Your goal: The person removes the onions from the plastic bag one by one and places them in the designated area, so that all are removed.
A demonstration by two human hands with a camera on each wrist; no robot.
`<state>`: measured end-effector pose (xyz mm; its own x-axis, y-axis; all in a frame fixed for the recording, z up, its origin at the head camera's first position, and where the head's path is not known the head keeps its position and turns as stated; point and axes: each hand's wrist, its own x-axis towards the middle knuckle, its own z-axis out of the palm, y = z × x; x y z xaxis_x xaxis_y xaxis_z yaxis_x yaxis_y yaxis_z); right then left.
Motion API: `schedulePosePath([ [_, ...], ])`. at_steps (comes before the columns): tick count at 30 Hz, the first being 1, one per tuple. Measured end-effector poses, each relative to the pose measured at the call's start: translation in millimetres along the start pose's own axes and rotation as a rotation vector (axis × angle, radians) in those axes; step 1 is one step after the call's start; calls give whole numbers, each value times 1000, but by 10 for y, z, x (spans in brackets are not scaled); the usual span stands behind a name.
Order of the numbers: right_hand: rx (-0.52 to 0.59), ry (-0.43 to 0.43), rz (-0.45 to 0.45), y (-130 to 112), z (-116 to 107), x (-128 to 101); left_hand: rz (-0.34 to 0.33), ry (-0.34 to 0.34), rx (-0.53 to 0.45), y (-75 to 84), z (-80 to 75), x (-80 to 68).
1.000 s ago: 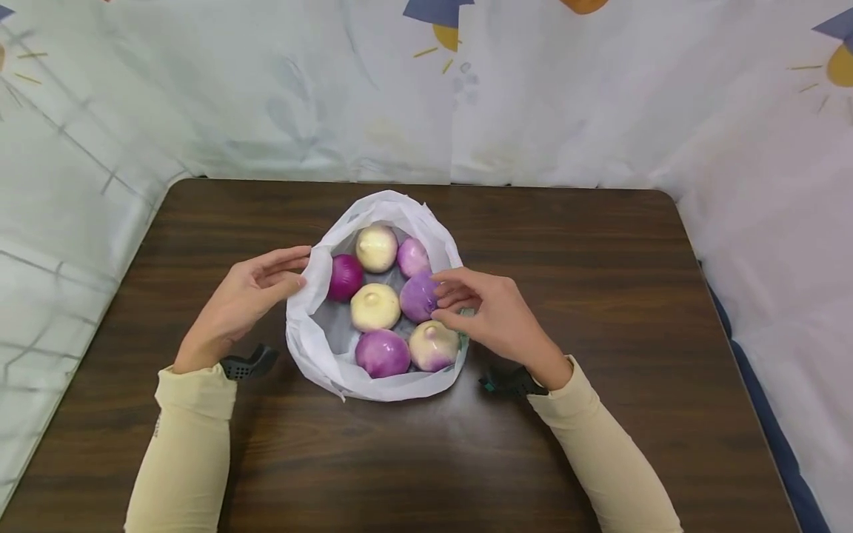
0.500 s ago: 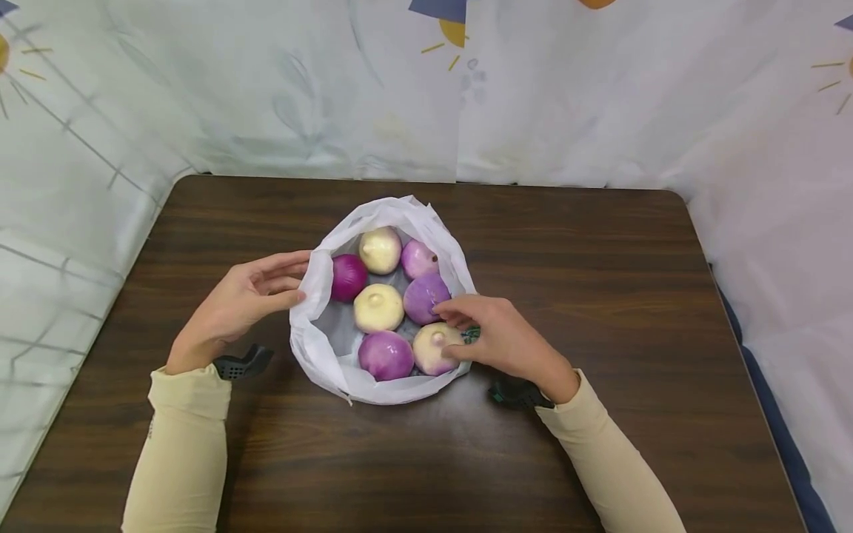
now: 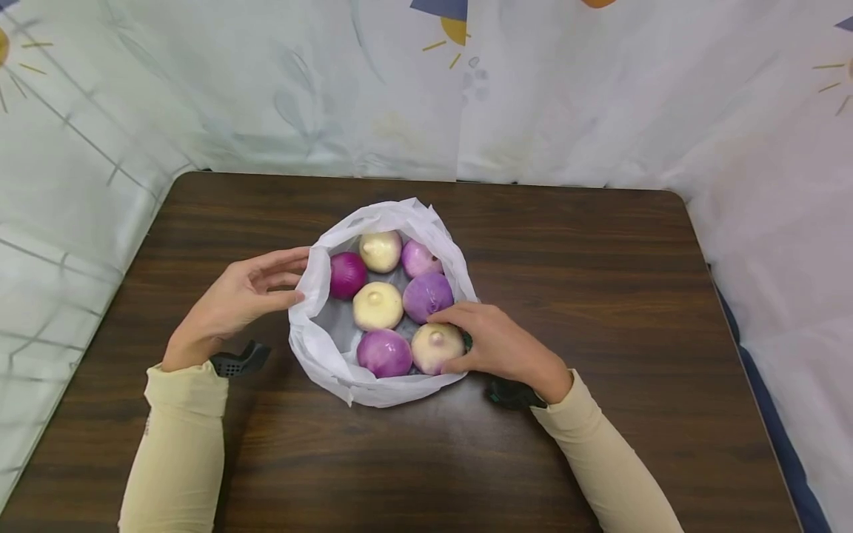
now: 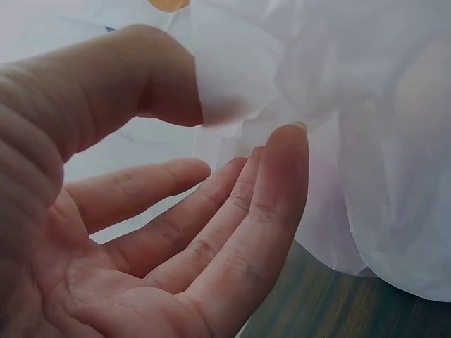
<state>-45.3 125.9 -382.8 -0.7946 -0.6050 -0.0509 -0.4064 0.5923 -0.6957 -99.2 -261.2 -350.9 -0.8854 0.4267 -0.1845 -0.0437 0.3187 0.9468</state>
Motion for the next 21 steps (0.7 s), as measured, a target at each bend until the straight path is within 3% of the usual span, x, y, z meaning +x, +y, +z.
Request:
schedulePosePath([
  [11, -47, -17, -50, -11, 10, 20, 41, -12, -13, -3, -3, 14],
  [21, -26, 5, -77, 1, -30, -2, 5, -9, -3, 25, -2, -23],
])
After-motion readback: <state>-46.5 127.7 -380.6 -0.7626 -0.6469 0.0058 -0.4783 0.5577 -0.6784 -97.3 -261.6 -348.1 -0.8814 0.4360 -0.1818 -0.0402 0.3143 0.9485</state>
